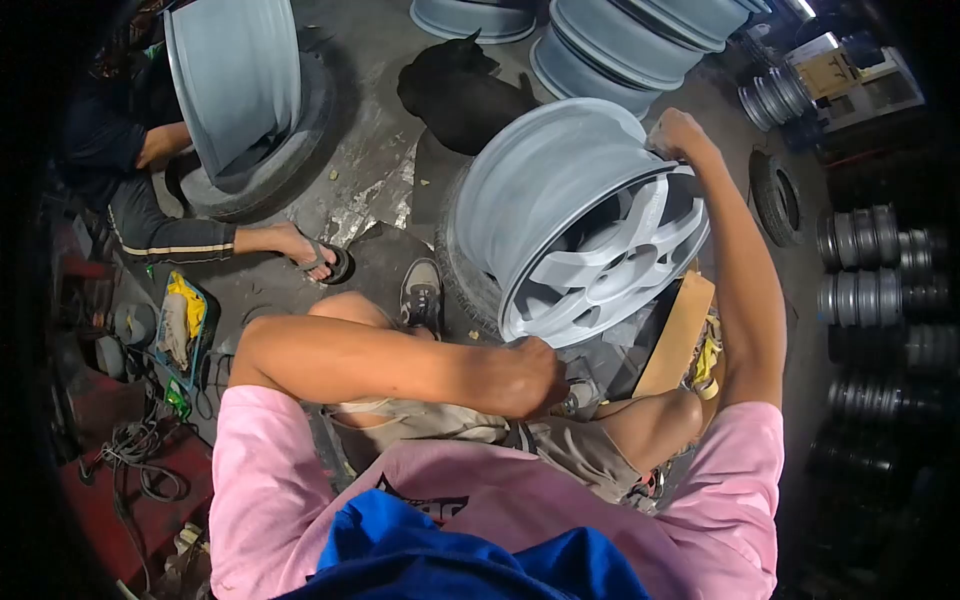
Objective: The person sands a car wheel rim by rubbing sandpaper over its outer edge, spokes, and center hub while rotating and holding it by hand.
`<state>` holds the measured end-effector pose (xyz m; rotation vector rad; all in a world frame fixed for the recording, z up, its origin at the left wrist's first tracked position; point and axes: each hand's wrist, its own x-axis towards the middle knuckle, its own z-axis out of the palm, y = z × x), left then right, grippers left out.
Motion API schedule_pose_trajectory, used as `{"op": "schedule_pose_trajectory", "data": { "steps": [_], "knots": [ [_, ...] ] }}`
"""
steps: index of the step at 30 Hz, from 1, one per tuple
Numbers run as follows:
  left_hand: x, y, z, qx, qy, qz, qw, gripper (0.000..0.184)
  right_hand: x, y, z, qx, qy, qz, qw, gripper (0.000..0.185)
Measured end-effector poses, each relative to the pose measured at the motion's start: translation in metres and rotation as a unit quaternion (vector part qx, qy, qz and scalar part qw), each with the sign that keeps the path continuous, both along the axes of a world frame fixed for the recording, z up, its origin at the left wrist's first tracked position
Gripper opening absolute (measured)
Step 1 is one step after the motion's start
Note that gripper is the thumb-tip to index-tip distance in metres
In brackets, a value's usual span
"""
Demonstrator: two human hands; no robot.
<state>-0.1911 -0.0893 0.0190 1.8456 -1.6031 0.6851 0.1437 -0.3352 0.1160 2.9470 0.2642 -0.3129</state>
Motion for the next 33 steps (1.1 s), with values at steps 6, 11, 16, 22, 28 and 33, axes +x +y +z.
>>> {"op": "schedule_pose_trajectory", "data": {
  "steps": [6, 11, 16, 22, 28, 33],
  "knots": [
    [0.006, -0.008, 0.009, -0.009, 0.000, -0.005, 1.000, 0.027, -0.121, 0.116, -0.067, 0.076, -0.157, 0.290, 0.941, 0.021],
    [0.001, -0.011, 0.008, 0.037, 0.077, -0.009, 0.996, 0.025, -0.101, 0.111, -0.043, 0.088, -0.055, 0.239, 0.965, 0.015],
    [0.011, -0.011, 0.017, 0.052, 0.226, -0.143, 0.962, 0.015, 0.066, 0.008, -0.060, -0.004, -0.062, 0.110, 0.992, 0.011],
    [0.013, -0.031, 0.038, 0.285, 0.271, -0.150, 0.907, 0.014, -0.059, 0.118, -0.090, 0.092, -0.221, 0.369, 0.898, 0.018],
    [0.017, -0.045, 0.040, 0.390, 0.318, -0.081, 0.860, 0.016, -0.095, 0.136, -0.087, 0.140, -0.080, 0.383, 0.909, 0.020],
    [0.022, -0.040, 0.069, 0.478, 0.260, -0.064, 0.837, 0.017, 0.037, 0.072, -0.030, -0.105, -0.028, 0.129, 0.986, 0.011]
  ]
}}
